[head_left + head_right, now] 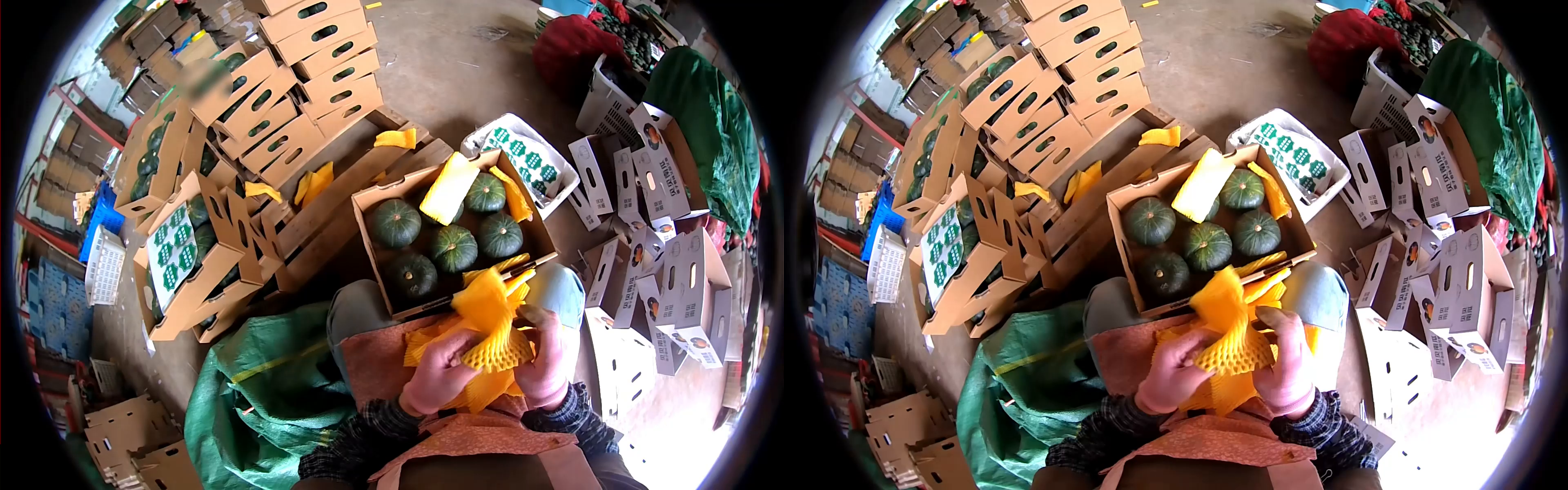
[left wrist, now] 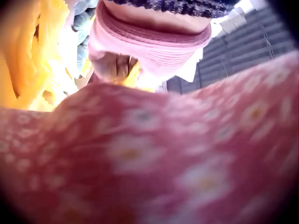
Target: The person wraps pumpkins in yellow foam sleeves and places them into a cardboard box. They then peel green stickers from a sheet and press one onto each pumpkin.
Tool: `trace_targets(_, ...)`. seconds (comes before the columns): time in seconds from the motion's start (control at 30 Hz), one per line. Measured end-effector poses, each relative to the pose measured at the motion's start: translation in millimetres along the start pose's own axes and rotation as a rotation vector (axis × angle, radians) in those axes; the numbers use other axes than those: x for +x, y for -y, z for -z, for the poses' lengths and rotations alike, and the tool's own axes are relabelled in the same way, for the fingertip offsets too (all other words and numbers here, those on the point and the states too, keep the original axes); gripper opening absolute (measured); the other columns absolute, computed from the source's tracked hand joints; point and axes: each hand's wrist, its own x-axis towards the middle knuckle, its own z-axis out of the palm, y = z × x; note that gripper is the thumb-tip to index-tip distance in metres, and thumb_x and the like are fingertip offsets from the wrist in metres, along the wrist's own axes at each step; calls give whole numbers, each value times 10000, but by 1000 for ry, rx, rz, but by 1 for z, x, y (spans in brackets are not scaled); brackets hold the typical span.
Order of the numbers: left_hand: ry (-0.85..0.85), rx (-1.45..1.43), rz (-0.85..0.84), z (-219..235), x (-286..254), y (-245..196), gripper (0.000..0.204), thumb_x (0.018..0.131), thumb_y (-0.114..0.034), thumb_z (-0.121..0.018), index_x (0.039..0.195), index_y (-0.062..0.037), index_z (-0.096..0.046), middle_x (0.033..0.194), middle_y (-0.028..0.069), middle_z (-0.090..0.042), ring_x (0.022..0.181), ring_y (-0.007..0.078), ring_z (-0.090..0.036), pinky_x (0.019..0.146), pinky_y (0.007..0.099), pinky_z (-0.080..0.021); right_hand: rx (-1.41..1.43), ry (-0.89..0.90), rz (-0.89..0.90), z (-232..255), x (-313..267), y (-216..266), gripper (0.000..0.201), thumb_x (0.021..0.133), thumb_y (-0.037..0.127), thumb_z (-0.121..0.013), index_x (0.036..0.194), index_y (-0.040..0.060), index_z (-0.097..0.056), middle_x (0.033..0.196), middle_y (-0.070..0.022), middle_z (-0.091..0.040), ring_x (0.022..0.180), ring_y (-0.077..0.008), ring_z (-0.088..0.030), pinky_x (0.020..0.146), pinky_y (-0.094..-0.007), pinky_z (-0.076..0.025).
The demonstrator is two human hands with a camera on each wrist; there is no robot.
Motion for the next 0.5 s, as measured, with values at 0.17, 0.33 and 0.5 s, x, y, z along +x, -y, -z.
trace_targets(0.17,340,-625,455,42,-6,-25,289,911,-67,-647,1168,53,-592,1103,40,-647,957,104,-594,874,254,-466,1017,572,-580,33,-1,-16,223,822,-43,-665,1042,-61,-695,1086,-141,-703,1051,-242,-650,953,-343,-473)
trace_targets(0.33,389,102,-217,17,11,-28,253,888,-102,-682,1105,24,-649,1106,120,-642,968,245,-626,877,290,-483,974,791,-414,15,-9,-41,189,864,52,-713,1031,-36,-700,1070,-74,-706,1000,-133,-635,890,-295,-489)
trace_targets(0.5,52,389,-301,7,11,-28,218,745,-111,-812,888,6,-696,1012,107,-657,924,262,-635,826,360,-505,827,273,-428,-4,-10,-21,354,850,21,-710,1184,10,-593,1115,-46,-628,1010,-114,-585,865,-267,-472)
